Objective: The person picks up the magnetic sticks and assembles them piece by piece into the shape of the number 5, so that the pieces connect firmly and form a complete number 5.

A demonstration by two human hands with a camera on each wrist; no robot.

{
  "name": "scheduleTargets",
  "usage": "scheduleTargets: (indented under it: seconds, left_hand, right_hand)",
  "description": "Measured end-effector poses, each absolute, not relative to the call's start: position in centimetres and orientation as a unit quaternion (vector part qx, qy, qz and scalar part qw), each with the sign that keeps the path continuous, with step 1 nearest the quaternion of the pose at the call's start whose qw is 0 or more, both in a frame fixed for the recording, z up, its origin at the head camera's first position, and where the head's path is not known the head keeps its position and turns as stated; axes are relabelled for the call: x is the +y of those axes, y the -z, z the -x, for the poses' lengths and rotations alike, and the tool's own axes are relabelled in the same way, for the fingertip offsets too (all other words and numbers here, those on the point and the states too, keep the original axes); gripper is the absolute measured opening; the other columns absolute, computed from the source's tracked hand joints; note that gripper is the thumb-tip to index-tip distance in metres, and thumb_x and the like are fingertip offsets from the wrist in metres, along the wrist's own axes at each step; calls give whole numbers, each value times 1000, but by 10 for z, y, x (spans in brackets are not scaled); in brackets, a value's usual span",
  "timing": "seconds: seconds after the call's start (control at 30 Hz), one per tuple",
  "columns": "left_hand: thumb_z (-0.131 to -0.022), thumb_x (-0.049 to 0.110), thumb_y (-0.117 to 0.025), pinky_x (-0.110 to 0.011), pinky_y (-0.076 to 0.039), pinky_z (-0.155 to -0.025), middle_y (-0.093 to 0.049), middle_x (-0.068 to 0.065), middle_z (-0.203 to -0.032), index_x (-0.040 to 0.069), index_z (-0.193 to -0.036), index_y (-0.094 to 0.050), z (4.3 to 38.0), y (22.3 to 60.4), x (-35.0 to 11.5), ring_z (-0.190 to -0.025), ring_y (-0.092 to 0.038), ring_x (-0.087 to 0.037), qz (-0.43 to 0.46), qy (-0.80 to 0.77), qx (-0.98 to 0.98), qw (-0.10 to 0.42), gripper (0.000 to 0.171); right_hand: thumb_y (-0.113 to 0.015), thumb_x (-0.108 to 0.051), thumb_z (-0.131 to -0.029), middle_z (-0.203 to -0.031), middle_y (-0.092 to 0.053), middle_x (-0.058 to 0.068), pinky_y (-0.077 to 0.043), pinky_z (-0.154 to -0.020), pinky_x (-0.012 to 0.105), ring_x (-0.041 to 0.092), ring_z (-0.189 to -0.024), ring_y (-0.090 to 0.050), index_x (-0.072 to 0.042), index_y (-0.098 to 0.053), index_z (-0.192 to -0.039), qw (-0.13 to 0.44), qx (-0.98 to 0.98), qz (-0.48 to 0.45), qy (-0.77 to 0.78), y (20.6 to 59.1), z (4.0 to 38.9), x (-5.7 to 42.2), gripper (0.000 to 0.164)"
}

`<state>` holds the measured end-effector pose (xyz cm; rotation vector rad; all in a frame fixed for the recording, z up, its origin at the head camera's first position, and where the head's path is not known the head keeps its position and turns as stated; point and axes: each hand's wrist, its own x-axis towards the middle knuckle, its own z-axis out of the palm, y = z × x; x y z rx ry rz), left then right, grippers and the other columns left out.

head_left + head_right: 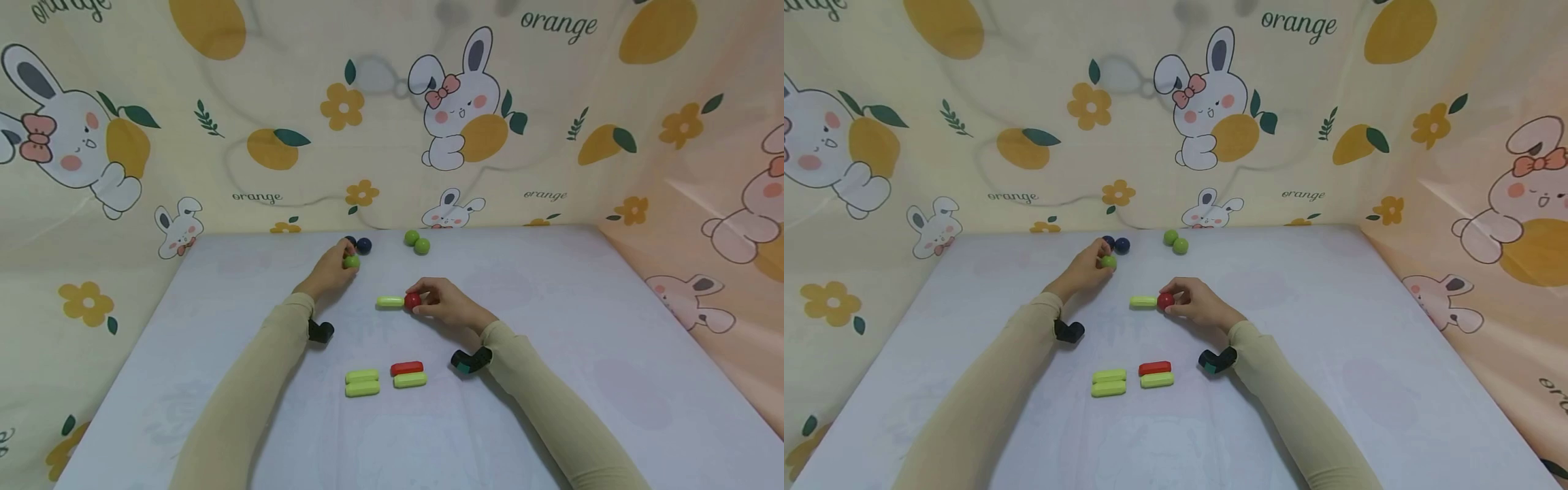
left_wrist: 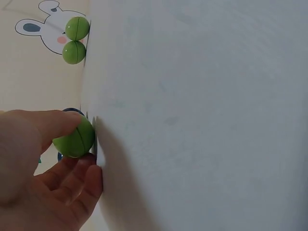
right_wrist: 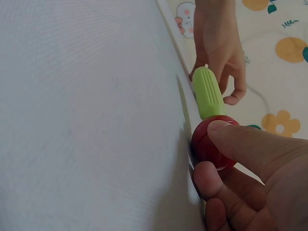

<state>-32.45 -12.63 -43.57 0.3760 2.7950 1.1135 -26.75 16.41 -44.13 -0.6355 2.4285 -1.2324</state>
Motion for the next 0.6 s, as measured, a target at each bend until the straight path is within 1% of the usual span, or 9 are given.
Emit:
scheduleTargets:
  seconds: [0.13,0.2,0.37,0.6]
  left_hand:
    - [-96,5,-62,-45,-47,-104,-57,-18,-123,5,-121,-45,323,437,-128,-113,-56,-31,-128,-371,919,49,31]
    - [-96,5,-62,-46,-47,-105,-57,-18,-123,5,-121,-45,322,437,-130,-114,-56,-32,-128,-373,918,50,30]
    - [-96,6,-63,-47,-47,-108,-57,-19,-126,7,-121,-45,319,433,-131,-121,-57,-35,-122,-375,917,61,31]
    - [-94,6,-62,-48,-47,-108,-56,-19,-129,8,-122,-46,315,429,-131,-120,-57,-35,-128,-370,918,67,32]
  right_hand:
    - [-71,-8,-93,-130,-63,12,-53,-93,32,23,-100,-63,-11,-64,-127,169,856,225,433,443,269,164,34]
    - [-71,-9,-93,-130,-63,12,-53,-92,32,23,-100,-63,-12,-64,-127,169,857,224,431,444,269,164,34]
    - [-71,-10,-94,-132,-63,13,-54,-93,33,23,-100,-63,-12,-64,-127,172,858,221,431,443,269,165,34]
    - [-71,-10,-94,-132,-63,13,-53,-93,32,23,-100,-62,-13,-64,-127,173,857,221,432,442,268,164,34]
